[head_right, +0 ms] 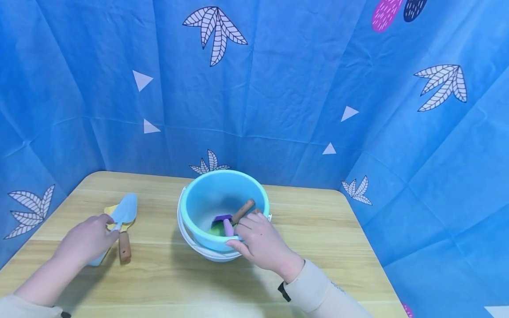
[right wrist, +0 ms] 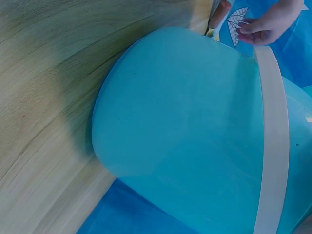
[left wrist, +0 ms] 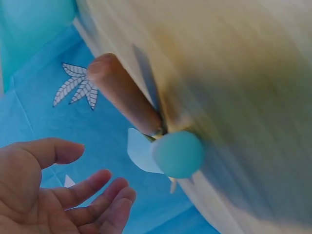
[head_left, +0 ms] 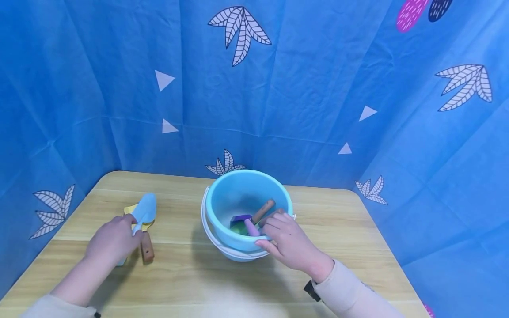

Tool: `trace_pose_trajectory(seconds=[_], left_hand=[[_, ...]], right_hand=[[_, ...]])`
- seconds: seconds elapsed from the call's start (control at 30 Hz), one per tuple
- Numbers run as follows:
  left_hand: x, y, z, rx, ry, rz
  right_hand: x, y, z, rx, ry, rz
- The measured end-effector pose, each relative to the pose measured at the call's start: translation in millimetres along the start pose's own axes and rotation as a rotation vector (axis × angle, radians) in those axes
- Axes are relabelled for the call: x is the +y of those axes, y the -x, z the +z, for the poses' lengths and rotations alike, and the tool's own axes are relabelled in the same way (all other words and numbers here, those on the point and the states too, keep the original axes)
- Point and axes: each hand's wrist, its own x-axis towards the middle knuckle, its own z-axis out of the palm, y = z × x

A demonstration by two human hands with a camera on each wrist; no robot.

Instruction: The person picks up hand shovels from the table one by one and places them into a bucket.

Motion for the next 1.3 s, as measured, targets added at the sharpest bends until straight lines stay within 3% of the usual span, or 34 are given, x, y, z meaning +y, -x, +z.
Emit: trace_pose_trajectory(seconds=[0.17,0.43,0.73,1.3], left_hand=[[-6.8,1.1,2.8,-0.041,0.000,-0.023],[-12.9,5.8,10.4,-0.160,0.035,-0.074],[-22.9,7.3,22.5,-0.187,0.029,-0.092],[-29.3,2.4,30.6,-0.180,-0.020,-0.096]], right_hand=[[0.5,-0.2,0.0,-0.014,-0.001,0.009],[1.4,0.3,0.9,-0.016,-0.003,0.009],[1.2,0.6,0.8,-0.002,-0.003,0.003],[0.4,1.5,1.1,-0.003,-0.001,0.008]])
